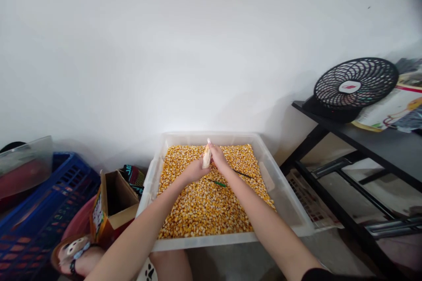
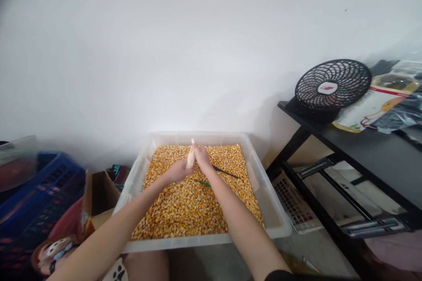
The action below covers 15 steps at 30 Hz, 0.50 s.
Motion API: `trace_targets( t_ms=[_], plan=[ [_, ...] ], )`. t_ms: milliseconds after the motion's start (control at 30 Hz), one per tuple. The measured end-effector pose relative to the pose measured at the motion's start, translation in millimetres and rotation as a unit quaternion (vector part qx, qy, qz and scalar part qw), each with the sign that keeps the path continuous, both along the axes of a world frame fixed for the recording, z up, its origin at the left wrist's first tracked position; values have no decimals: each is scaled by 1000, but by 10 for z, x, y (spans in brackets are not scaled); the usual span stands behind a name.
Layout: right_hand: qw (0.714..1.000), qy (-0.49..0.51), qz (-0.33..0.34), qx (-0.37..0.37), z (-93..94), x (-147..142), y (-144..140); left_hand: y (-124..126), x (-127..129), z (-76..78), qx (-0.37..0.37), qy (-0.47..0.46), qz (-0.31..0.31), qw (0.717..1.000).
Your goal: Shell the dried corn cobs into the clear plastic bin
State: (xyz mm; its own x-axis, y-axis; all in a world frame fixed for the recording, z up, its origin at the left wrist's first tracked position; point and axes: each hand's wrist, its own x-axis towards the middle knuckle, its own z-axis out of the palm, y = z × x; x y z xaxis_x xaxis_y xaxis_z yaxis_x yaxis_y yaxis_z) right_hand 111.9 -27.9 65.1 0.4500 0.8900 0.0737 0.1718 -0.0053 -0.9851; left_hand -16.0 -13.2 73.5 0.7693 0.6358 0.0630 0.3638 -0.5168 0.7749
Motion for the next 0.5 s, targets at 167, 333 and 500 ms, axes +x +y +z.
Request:
trace_targets(
  t_ms=[167, 333, 500],
  plan=[
    [994, 83, 64, -8, 88, -43, -43, -31, 23, -16, -61, 6, -10, 998],
    [971, 229, 61, -3, 199, 93, -74, -18, 10, 206, -214, -126, 51, 967],
    [949, 186, 222, -124, 351, 250, -167, 181, -102, 341, -221, -334, 191, 896]
  ],
)
